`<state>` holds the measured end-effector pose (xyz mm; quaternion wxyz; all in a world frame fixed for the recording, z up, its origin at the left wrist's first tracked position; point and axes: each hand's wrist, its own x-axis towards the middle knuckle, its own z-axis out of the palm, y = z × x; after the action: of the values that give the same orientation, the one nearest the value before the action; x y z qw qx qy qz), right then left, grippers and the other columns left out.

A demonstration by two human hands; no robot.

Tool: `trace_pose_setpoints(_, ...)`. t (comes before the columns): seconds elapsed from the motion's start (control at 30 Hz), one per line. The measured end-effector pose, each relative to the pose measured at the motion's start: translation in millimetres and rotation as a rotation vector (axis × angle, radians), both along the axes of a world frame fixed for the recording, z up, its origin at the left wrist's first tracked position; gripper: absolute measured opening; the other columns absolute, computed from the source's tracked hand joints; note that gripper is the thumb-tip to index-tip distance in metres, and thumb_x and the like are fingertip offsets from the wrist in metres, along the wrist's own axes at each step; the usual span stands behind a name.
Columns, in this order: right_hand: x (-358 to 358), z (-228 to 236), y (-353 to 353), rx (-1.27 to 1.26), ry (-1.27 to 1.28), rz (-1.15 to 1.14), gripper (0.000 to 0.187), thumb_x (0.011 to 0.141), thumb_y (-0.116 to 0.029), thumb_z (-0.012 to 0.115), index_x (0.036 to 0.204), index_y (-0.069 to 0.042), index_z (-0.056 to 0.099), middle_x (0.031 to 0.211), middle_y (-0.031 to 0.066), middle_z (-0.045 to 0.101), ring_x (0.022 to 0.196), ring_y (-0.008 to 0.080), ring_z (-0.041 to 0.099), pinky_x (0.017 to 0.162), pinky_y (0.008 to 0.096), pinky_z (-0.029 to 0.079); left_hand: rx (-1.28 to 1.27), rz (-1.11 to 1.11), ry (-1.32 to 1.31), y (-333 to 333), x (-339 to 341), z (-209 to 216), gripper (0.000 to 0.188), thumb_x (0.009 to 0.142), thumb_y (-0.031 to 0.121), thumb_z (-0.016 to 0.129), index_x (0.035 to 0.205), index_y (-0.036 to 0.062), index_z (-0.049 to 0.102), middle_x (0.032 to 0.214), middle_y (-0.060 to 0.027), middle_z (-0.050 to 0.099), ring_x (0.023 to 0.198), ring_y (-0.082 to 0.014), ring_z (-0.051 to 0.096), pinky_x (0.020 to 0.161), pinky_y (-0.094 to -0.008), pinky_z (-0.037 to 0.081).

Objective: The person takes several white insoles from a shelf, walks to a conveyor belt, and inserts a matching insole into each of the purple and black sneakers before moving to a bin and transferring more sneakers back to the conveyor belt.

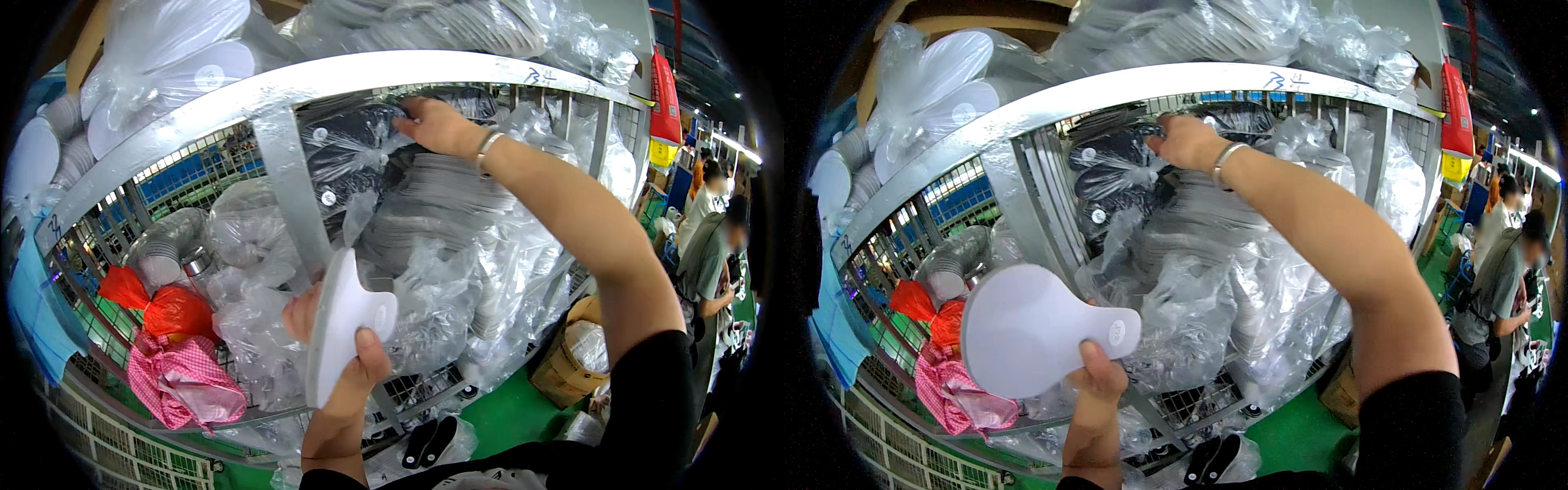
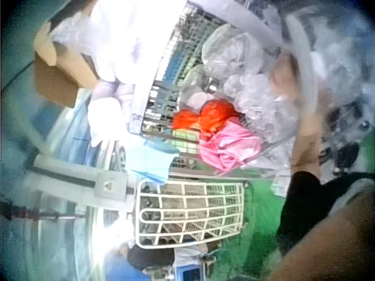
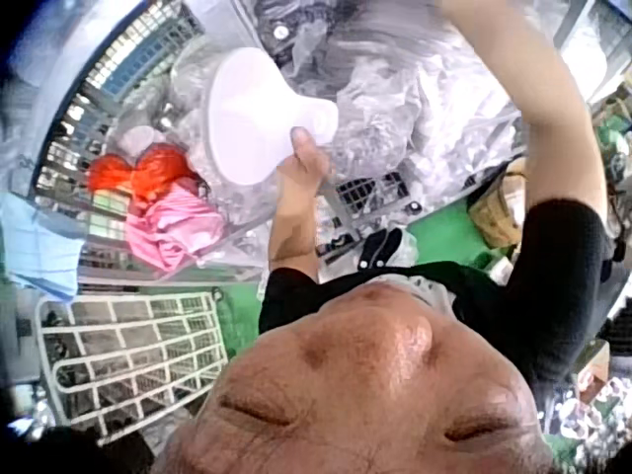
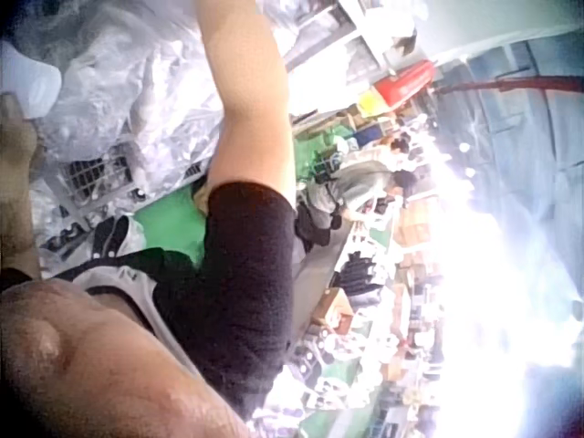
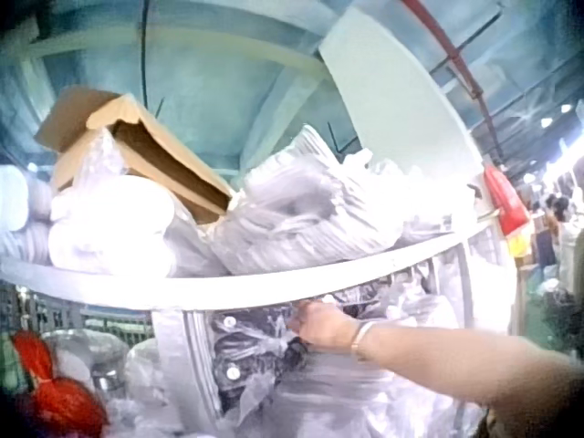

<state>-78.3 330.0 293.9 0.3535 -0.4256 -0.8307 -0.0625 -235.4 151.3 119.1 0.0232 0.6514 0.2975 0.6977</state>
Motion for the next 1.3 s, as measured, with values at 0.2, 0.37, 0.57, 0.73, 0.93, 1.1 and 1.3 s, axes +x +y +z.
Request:
trace_pose_setpoints(0.2, -71.9, -3.0, 92.2, 0.181, -0.048, -0.143, 0.034, 0.082, -0.029, 0.039, 0.098, -0.003, 0.054, 0.102, 0.0181, 0.054, 0.095, 0.0323, 0.051, 0.083, 0.0374, 0.04, -0.118, -0.252, -0.441, 3.8, -7.9, 9.2, 0.068, 0.081, 0.042, 0.03, 0.127, -0.0044, 0.015, 0.096, -0.0101, 0.048, 0.08, -0.0196, 0.049, 0.072, -0.0307, 0.041)
trace_pose_setpoints(0.37, -99.5, -1.8, 188.3, 0.736, 0.093, -0.082, 0.032, 0.08, -0.027, 0.041, 0.097, -0.004, 0.056, 0.104, 0.0163, 0.054, 0.099, 0.0317, 0.049, 0.085, 0.037, 0.038, -0.054, -0.083, -0.31, 4.3, -2.2, 17.9, 0.059, 0.081, 0.04, 0.027, 0.114, -0.0087, 0.028, 0.086, -0.0114, 0.048, 0.08, -0.0194, 0.048, 0.08, -0.0295, 0.037)
trace_pose_setpoints(0.57, -156.5, 12.5, 146.0, 0.558, 0.032, -0.004, 0.031, 0.074, -0.02, 0.045, 0.1, -0.008, 0.056, 0.103, 0.0132, 0.055, 0.098, 0.0299, 0.049, 0.085, 0.0372, 0.037, 0.018, 0.197, -0.036, 7.6, -19.2, 8.1, 0.049, 0.08, 0.041, 0.026, 0.081, -0.0041, 0.045, 0.096, -0.0185, 0.044, 0.108, -0.0318, 0.03, 0.095, -0.0423, 0.019)
trace_pose_setpoints(0.73, -161.6, 2.0, 122.9, 0.485, 0.143, 0.045, 0.042, 0.069, -0.025, 0.049, 0.109, -0.011, 0.052, 0.11, 0.0116, 0.051, 0.103, 0.0299, 0.045, 0.089, 0.0379, 0.033, -0.075, 0.211, 0.027, 6.8, -21.9, 2.9, 0.051, 0.08, 0.044, 0.027, 0.083, -0.0039, 0.044, 0.099, -0.0189, 0.042, 0.109, -0.0331, 0.029, 0.096, -0.0446, 0.017)
trace_pose_setpoints(0.93, -173.7, 10.1, 135.3, 0.456, 0.143, 0.025, 0.041, 0.07, -0.024, 0.048, 0.108, -0.011, 0.052, 0.11, 0.0117, 0.051, 0.103, 0.0298, 0.045, 0.089, 0.0378, 0.033, -0.038, 0.288, -0.107, 6.8, -18.8, 1.4, 0.054, 0.079, 0.049, 0.029, 0.087, -0.0031, 0.043, 0.099, -0.019, 0.043, 0.108, -0.0324, 0.032, 0.096, -0.0445, 0.017)
trace_pose_setpoints(1.1, -175.5, 9.6, 146.0, 0.428, 0.138, 0.016, 0.04, 0.07, -0.024, 0.048, 0.108, -0.011, 0.052, 0.11, 0.0118, 0.051, 0.103, 0.0296, 0.045, 0.089, 0.0376, 0.033, -0.079, 0.358, 0.071, -6.2, -21.4, 19.4, 0.055, 0.078, 0.048, 0.033, 0.077, -0.0002, 0.059, 0.105, -0.0289, 0.042, 0.108, -0.0414, 0.034, 0.092, -0.0584, 0.013)
trace_pose_setpoints(1.3, -176.1, 20.9, 142.0, 0.415, 0.134, 0.027, 0.039, 0.071, -0.023, 0.048, 0.108, -0.011, 0.052, 0.11, 0.012, 0.051, 0.103, 0.0295, 0.045, 0.089, 0.0375, 0.034, -0.237, 0.372, 0.152, -13.4, -25.3, 10.4, 0.055, 0.077, 0.049, 0.035, 0.08, -0.0008, 0.06, 0.106, -0.0269, 0.042, 0.11, -0.0413, 0.032, 0.094, -0.0591, 0.011)
